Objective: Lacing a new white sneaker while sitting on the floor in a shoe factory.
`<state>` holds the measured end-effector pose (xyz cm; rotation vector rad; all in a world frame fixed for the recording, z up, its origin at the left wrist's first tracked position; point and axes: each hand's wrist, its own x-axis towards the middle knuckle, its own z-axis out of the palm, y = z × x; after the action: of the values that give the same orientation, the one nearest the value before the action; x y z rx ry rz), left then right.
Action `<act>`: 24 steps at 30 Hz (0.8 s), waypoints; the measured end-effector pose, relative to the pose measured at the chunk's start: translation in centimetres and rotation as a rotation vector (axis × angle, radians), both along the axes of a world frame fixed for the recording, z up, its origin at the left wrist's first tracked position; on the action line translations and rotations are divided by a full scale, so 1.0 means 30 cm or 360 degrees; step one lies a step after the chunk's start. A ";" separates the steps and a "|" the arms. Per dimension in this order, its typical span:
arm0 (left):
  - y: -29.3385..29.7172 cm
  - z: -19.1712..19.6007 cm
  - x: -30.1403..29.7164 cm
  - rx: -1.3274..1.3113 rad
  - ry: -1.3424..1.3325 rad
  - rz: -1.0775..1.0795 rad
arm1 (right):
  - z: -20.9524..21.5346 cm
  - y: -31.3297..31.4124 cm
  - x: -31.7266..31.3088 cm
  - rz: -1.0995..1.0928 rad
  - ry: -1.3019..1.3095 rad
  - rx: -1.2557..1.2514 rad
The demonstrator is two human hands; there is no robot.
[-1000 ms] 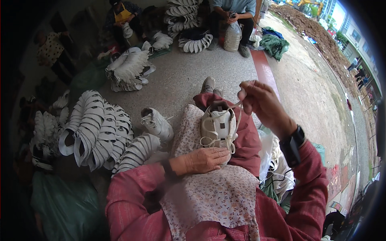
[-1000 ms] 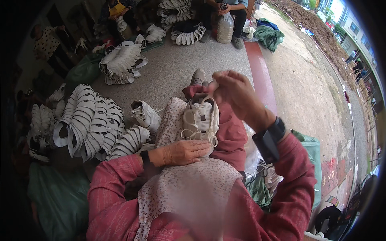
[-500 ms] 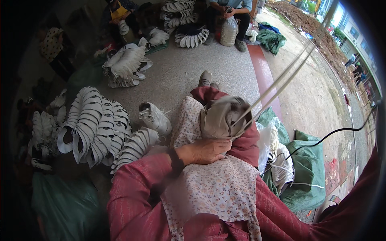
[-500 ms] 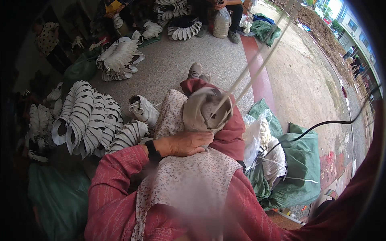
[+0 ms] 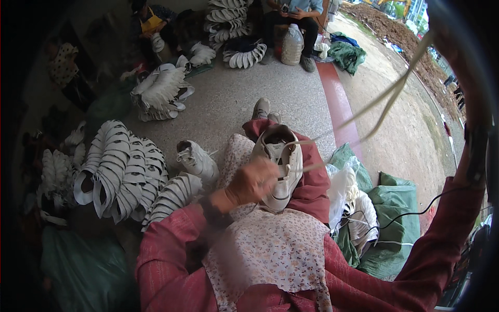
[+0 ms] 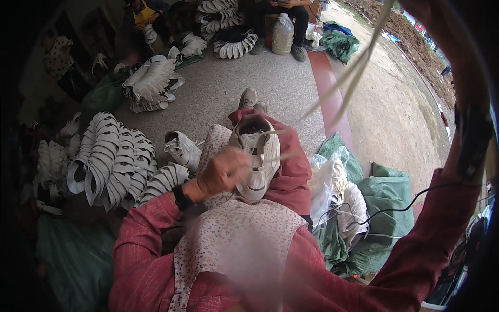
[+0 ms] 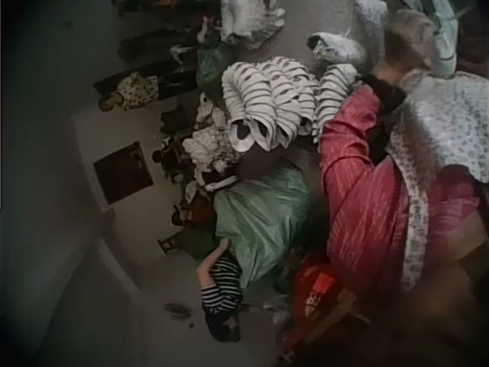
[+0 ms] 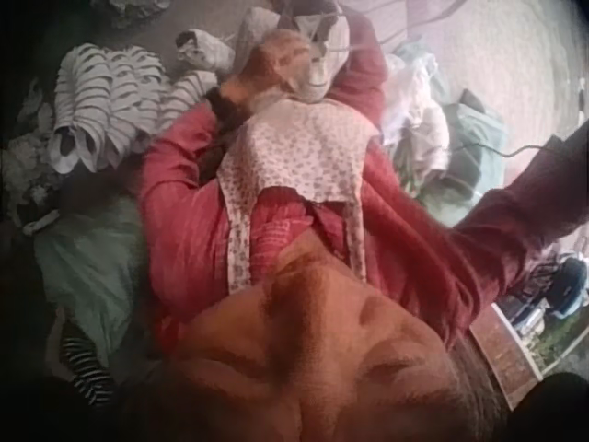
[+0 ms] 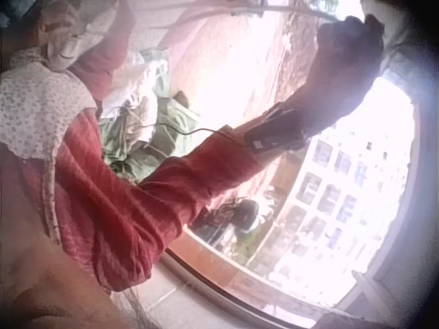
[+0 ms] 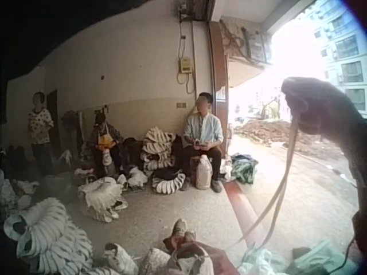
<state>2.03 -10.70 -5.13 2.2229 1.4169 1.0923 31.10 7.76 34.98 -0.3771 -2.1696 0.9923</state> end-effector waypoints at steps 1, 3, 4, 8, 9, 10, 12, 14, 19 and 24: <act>0.046 0.028 -0.012 0.0010 0.0000 -0.0011 | -0.022 0.047 0.078 -0.0225 -0.0214 0.0178; 0.127 0.087 -0.021 0.0258 0.0069 0.0508 | -0.091 0.049 0.106 -0.0189 -0.0342 0.0101; 0.155 0.063 -0.016 0.0270 0.0069 0.0506 | -0.140 0.011 0.095 0.0078 -0.0253 -0.0145; 0.248 -0.102 -0.037 -0.0067 -0.0151 0.0553 | -0.266 -0.064 0.037 0.0134 -0.0368 -0.0265; 0.269 -0.098 -0.035 -0.0122 -0.0247 0.0460 | -0.278 -0.093 0.035 0.0101 -0.0384 -0.0338; 0.293 -0.083 -0.023 -0.0178 -0.0343 0.0360 | -0.289 -0.115 0.040 0.0062 -0.0400 -0.0412; 0.329 -0.057 -0.011 -0.0043 -0.0217 0.0406 | -0.304 -0.151 0.039 0.0038 -0.0429 -0.0487; 0.370 -0.032 -0.018 0.0074 -0.0145 0.0402 | -0.311 -0.186 0.025 0.0028 -0.0504 -0.0603; 0.398 -0.099 -0.130 -0.0674 -0.0124 0.0257 | -0.366 -0.203 -0.031 0.0181 -0.0665 -0.0613; 0.378 -0.055 -0.114 -0.0797 -0.0004 0.0138 | -0.351 -0.205 -0.052 0.0170 -0.0590 -0.0562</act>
<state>-1.38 0.63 -6.79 1.8161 1.5879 0.6639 29.54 1.60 24.46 -0.6606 -2.3558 1.4689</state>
